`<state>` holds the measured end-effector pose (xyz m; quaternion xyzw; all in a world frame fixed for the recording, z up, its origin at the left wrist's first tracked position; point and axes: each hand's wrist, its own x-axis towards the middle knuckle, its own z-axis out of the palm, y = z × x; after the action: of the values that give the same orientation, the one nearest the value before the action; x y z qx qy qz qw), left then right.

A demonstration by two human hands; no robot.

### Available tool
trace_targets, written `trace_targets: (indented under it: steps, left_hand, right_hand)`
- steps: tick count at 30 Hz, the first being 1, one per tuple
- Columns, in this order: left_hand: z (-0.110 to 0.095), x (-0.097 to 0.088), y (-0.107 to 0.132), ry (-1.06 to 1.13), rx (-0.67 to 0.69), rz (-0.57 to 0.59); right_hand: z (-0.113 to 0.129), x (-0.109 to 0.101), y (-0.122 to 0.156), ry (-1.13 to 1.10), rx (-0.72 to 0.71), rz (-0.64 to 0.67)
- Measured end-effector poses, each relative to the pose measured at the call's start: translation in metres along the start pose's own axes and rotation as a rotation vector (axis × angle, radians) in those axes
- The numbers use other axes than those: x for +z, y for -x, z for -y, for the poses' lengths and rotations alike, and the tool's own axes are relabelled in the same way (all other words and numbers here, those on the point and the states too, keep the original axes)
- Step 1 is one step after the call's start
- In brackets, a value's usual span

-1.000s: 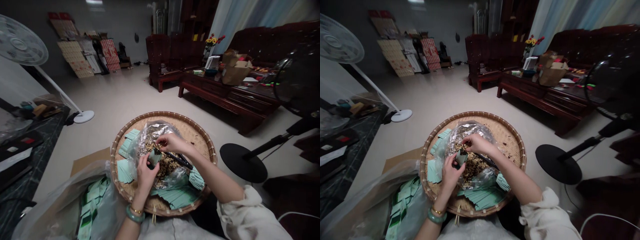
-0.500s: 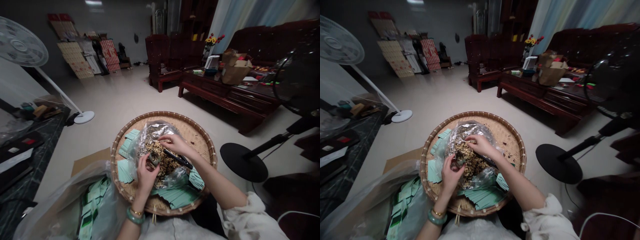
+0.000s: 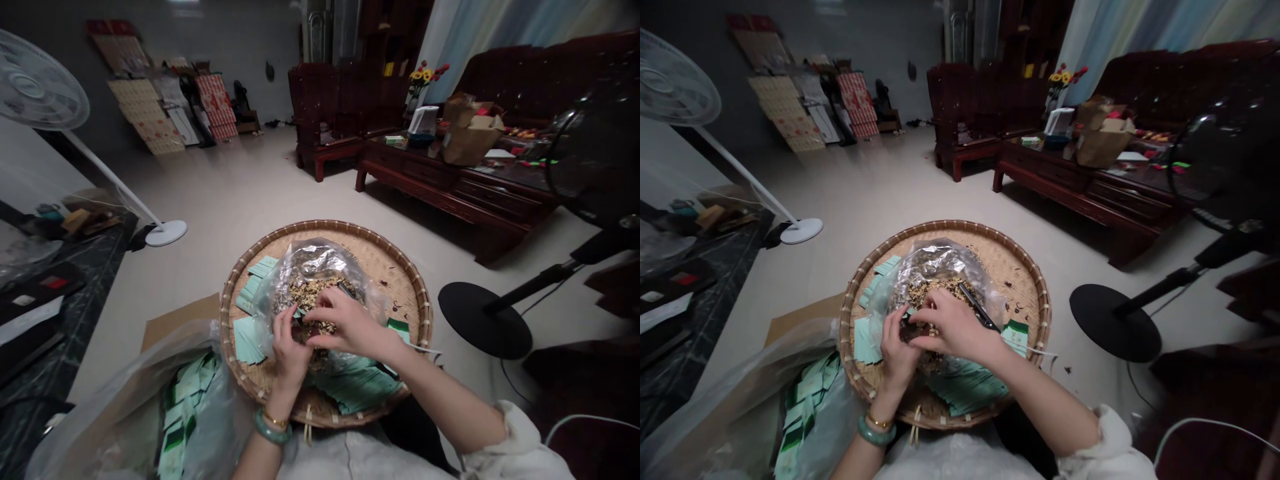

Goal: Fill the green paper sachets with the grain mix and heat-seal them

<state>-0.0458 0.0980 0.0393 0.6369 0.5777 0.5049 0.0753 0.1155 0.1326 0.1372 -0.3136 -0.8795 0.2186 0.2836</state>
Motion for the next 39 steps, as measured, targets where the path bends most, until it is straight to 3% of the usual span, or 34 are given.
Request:
trace_targets:
  steps: [6, 11, 15, 22, 24, 26, 29, 32, 34, 39]
  left_hand:
    - [0.001, 0.001, -0.001, -0.039, -0.014, 0.006]
    - [0.001, 0.003, -0.002, -0.074, -0.041, 0.024]
    - [0.001, 0.002, -0.003, -0.122, -0.046, 0.019]
    - [-0.004, 0.003, -0.004, -0.242, 0.006, 0.007]
    - [-0.007, 0.003, -0.006, -0.16, -0.048, 0.023]
    - [-0.007, 0.0, -0.008, 0.009, -0.161, 0.068]
    - [-0.001, -0.005, -0.012, 0.326, -0.423, 0.244]
    - [0.005, -0.009, -0.014, 0.49, -0.631, 0.417]
    - [0.005, -0.009, -0.013, 0.53, -0.684, 0.444]
    - [-0.006, -0.006, -0.011, 0.622, -0.732, 0.452]
  right_hand:
    - [-0.003, 0.016, -0.001, 0.009, 0.064, -0.041]
    - [-0.014, 0.01, -0.006, -0.168, 0.185, -0.164]
    - [-0.028, 0.004, -0.008, -0.18, 0.301, -0.284]
    - [-0.027, 0.021, -0.009, -0.101, 0.388, -0.117]
    - [-0.032, 0.028, -0.01, -0.108, 0.385, -0.101]
    - [-0.041, 0.032, -0.011, -0.253, 0.402, -0.106]
    - [-0.054, 0.031, -0.009, -0.553, 0.456, -0.048]
    - [-0.059, 0.026, -0.008, -0.73, 0.513, 0.011]
    - [-0.059, 0.025, -0.007, -0.729, 0.523, -0.007]
    - [-0.058, 0.032, -0.008, -0.474, 0.5, -0.087]
